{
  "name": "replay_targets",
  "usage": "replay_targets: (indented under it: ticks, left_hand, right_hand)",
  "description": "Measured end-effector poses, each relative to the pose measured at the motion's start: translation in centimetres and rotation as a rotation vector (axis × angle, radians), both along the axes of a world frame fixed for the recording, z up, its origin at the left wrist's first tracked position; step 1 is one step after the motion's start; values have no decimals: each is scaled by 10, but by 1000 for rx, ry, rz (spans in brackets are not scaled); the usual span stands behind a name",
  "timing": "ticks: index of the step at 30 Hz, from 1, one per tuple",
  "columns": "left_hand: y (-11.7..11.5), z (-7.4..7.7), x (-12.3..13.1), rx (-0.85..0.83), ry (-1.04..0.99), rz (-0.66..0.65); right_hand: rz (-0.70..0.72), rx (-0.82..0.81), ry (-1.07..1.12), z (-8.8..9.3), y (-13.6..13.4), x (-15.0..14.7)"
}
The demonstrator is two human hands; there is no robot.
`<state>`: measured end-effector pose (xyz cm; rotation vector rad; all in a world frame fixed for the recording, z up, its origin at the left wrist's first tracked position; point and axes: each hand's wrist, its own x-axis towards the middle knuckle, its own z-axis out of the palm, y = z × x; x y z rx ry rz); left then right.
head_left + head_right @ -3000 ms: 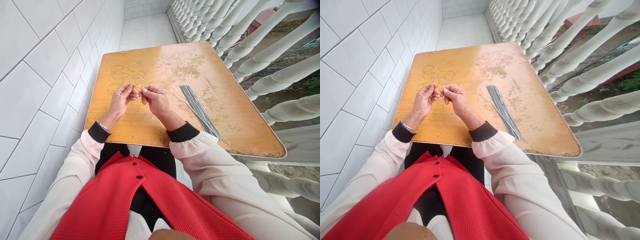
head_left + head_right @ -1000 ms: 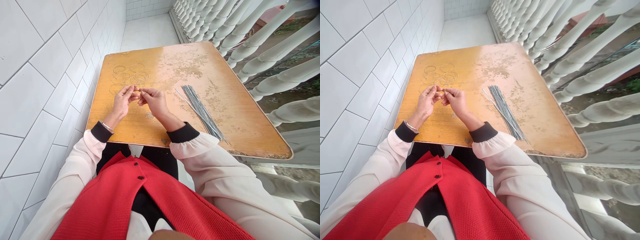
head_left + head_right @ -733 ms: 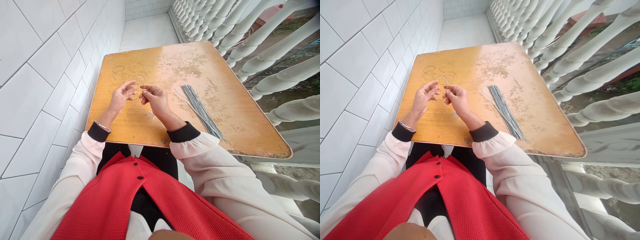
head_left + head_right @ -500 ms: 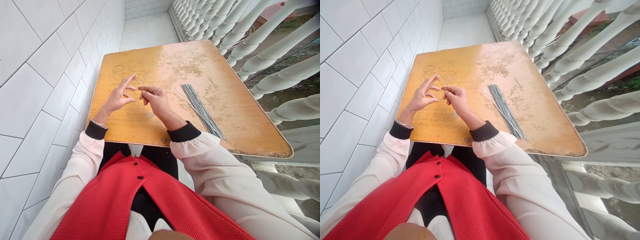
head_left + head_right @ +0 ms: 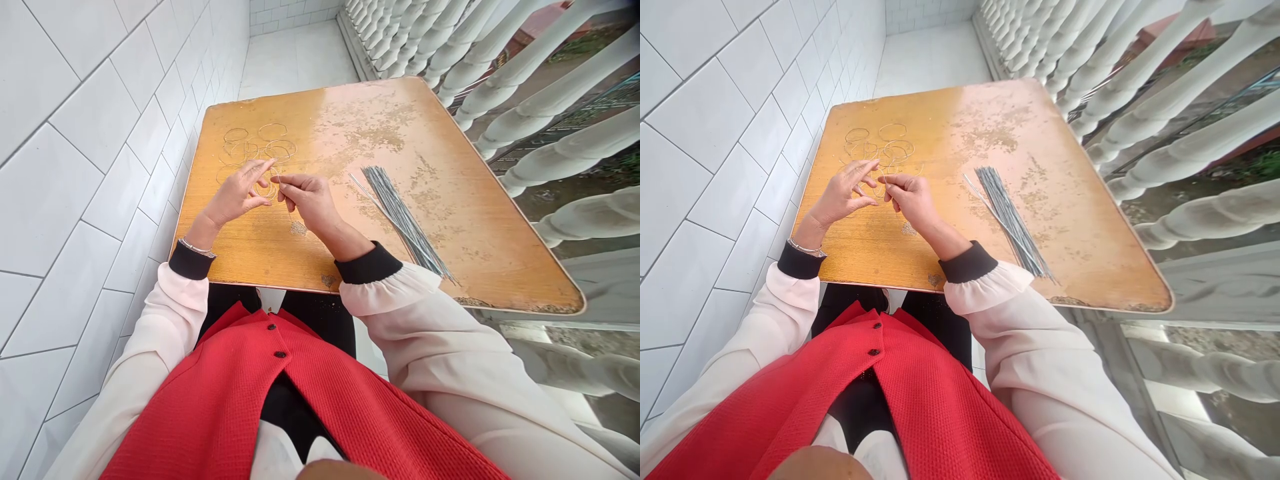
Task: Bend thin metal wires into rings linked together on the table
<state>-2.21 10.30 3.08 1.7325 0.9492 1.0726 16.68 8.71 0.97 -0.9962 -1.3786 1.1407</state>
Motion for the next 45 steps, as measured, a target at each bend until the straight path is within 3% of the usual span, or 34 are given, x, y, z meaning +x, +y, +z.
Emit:
replay_targets:
  ticks: [5, 8, 22, 45]
  left_hand:
    - [17, -20, -11, 399, 299, -112]
    - [21, -26, -14, 518, 387, -103]
    - [14, -25, -3, 480, 352, 62]
    - [22, -36, -8, 643, 342, 76]
  right_hand:
    - [-22, 1, -29, 0, 0, -1]
    - [-28, -3, -43, 1, -1, -2]
    - [11, 26, -47, -6, 1, -4]
    - [81, 11, -37, 1, -6, -6]
